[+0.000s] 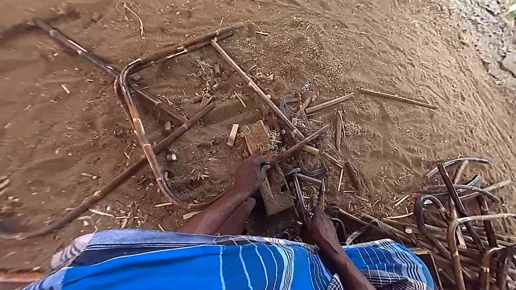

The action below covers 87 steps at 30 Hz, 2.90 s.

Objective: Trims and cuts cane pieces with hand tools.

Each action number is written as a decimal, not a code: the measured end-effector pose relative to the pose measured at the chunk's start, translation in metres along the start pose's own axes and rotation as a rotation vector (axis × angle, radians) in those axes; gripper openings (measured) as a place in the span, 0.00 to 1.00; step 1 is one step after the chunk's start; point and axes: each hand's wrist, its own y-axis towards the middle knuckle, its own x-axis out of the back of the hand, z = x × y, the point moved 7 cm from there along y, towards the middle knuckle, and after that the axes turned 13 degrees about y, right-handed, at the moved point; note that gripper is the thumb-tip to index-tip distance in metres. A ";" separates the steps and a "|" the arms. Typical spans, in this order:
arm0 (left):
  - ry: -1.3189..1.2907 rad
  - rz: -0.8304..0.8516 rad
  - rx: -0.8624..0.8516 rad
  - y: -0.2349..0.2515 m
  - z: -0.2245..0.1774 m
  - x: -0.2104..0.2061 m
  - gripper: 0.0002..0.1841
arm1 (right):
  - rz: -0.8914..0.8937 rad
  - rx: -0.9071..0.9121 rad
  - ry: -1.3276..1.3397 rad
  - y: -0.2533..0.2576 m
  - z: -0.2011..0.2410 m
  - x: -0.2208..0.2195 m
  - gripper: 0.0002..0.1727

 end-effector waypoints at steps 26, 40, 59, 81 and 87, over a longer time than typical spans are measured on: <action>0.030 -0.087 -0.074 -0.004 0.000 -0.003 0.08 | 0.046 0.398 0.399 -0.014 0.044 -0.007 0.34; 0.485 0.250 -0.063 -0.028 0.022 -0.018 0.29 | 0.166 0.435 0.858 0.003 0.025 -0.013 0.30; 0.499 0.211 0.022 -0.073 0.034 -0.025 0.23 | 0.207 0.433 0.815 -0.003 0.011 -0.008 0.31; 0.438 0.483 0.145 -0.056 0.034 -0.020 0.25 | 0.045 0.609 0.752 -0.026 0.039 0.016 0.35; 0.409 0.474 0.139 -0.063 0.029 -0.021 0.24 | 0.109 0.414 0.495 0.004 0.015 -0.012 0.38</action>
